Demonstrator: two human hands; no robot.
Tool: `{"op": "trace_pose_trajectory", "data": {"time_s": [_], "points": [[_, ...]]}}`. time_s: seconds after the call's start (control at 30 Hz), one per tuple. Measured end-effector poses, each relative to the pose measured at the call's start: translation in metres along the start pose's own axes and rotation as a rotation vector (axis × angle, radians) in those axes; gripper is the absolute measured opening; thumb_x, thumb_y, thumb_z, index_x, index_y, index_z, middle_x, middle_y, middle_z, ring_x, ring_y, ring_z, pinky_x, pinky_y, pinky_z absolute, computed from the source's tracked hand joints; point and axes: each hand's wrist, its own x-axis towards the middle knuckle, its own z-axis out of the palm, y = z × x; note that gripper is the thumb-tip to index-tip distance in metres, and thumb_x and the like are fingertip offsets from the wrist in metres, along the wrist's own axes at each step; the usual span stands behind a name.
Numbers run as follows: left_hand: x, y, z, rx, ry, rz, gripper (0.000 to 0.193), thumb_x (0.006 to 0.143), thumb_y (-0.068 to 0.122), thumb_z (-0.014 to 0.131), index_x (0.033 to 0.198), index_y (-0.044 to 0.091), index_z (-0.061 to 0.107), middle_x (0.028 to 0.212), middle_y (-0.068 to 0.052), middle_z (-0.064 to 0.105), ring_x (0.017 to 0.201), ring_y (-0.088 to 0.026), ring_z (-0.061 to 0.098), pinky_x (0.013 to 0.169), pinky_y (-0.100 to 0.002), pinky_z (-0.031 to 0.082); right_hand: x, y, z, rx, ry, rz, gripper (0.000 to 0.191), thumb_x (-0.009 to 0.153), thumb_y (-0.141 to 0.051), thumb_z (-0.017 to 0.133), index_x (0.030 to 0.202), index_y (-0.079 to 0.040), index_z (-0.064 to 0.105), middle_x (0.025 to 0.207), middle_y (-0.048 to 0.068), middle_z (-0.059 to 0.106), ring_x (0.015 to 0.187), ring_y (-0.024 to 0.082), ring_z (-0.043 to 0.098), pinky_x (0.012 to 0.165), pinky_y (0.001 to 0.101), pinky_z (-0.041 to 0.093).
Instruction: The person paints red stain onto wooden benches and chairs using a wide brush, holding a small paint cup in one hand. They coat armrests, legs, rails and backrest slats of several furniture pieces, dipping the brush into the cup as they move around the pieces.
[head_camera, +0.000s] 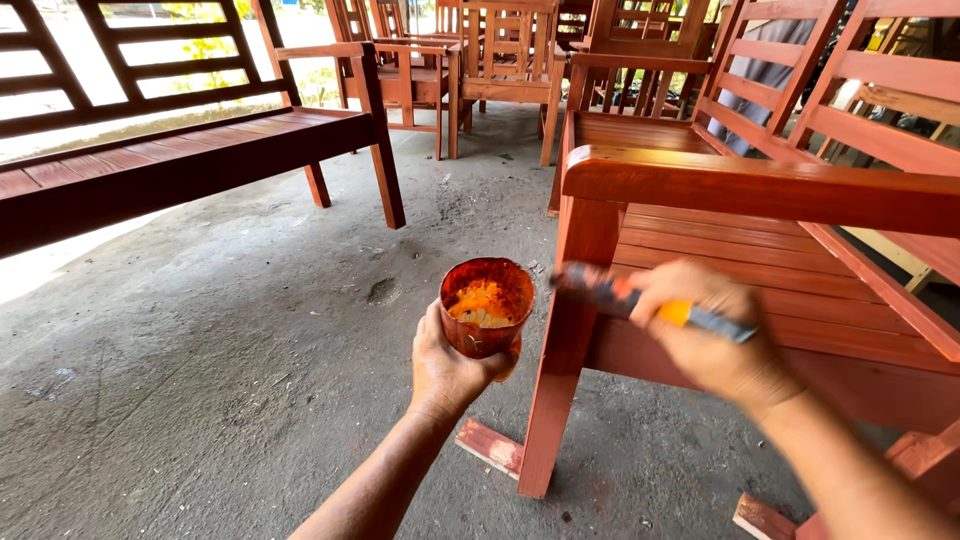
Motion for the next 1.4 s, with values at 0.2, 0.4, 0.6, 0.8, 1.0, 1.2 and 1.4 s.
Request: {"op": "trace_pose_trajectory", "data": {"time_s": [0.2, 0.4, 0.6, 0.8, 1.0, 1.2, 1.4], "points": [[-0.003, 0.003, 0.002, -0.059, -0.04, 0.064, 0.09, 0.052, 0.029, 0.093, 0.13, 0.009, 0.054, 0.125, -0.015, 0.061, 0.118, -0.031, 0.061, 0.1, -0.042, 0.052, 0.042, -0.022, -0.041, -0.036, 0.171, 0.087, 0.014, 0.095, 0.002, 0.077, 0.096, -0.006, 0.065, 0.103, 0.006, 0.071, 0.094, 0.016, 0.069, 0.087, 0.0285, 0.057], [-0.017, -0.006, 0.013, -0.025, -0.035, 0.073, 0.093, 0.054, 0.031, 0.094, 0.133, 0.008, 0.051, 0.127, -0.016, 0.057, 0.119, -0.033, 0.058, 0.103, -0.043, 0.05, 0.004, -0.017, -0.023, -0.004, 0.033, 0.121, 0.016, 0.085, 0.004, 0.077, 0.09, -0.006, 0.065, 0.102, 0.006, 0.073, 0.101, 0.017, 0.072, 0.092, 0.031, 0.058], [-0.028, -0.013, 0.013, 0.007, 0.023, 0.051, 0.098, 0.052, 0.029, 0.094, 0.136, 0.008, 0.049, 0.131, -0.017, 0.054, 0.124, -0.034, 0.053, 0.105, -0.044, 0.048, -0.047, -0.001, 0.023, -0.01, -0.094, 0.2, 0.019, 0.072, 0.007, 0.076, 0.079, -0.008, 0.068, 0.087, 0.008, 0.074, 0.084, 0.021, 0.075, 0.077, 0.0315, 0.059], [-0.04, -0.026, 0.015, 0.062, 0.034, -0.002, 0.102, 0.054, 0.034, 0.095, 0.139, 0.008, 0.045, 0.134, -0.016, 0.05, 0.128, -0.033, 0.05, 0.108, -0.044, 0.046, -0.098, 0.018, 0.081, 0.068, -0.262, 0.228, 0.017, 0.071, 0.007, 0.073, 0.077, -0.008, 0.067, 0.081, 0.006, 0.07, 0.076, 0.02, 0.072, 0.066, 0.033, 0.058], [-0.059, -0.033, 0.02, 0.129, 0.084, 0.055, 0.104, 0.053, 0.033, 0.096, 0.14, 0.007, 0.045, 0.134, -0.018, 0.049, 0.127, -0.036, 0.048, 0.107, -0.046, 0.045, -0.108, 0.016, 0.097, 0.135, -0.375, 0.223, 0.019, 0.069, 0.01, 0.068, 0.08, -0.006, 0.068, 0.081, 0.008, 0.069, 0.079, 0.023, 0.071, 0.072, 0.036, 0.058], [-0.066, -0.036, 0.029, 0.123, 0.104, 0.088, 0.101, 0.054, 0.033, 0.095, 0.139, 0.009, 0.046, 0.133, -0.014, 0.053, 0.127, -0.033, 0.051, 0.108, -0.044, 0.046, -0.065, 0.014, 0.035, 0.059, -0.075, -0.022, 0.018, 0.079, 0.006, 0.073, 0.088, -0.008, 0.066, 0.098, 0.009, 0.073, 0.092, 0.022, 0.074, 0.078, 0.0319, 0.059], [-0.079, -0.05, 0.043, 0.085, 0.124, 0.031, 0.102, 0.053, 0.03, 0.095, 0.14, 0.008, 0.045, 0.132, -0.014, 0.052, 0.126, -0.031, 0.053, 0.108, -0.042, 0.048, -0.073, 0.015, 0.042, 0.02, -0.126, 0.002, 0.02, 0.075, 0.005, 0.076, 0.086, -0.008, 0.066, 0.09, 0.008, 0.07, 0.082, 0.021, 0.072, 0.07, 0.033, 0.058]]}}
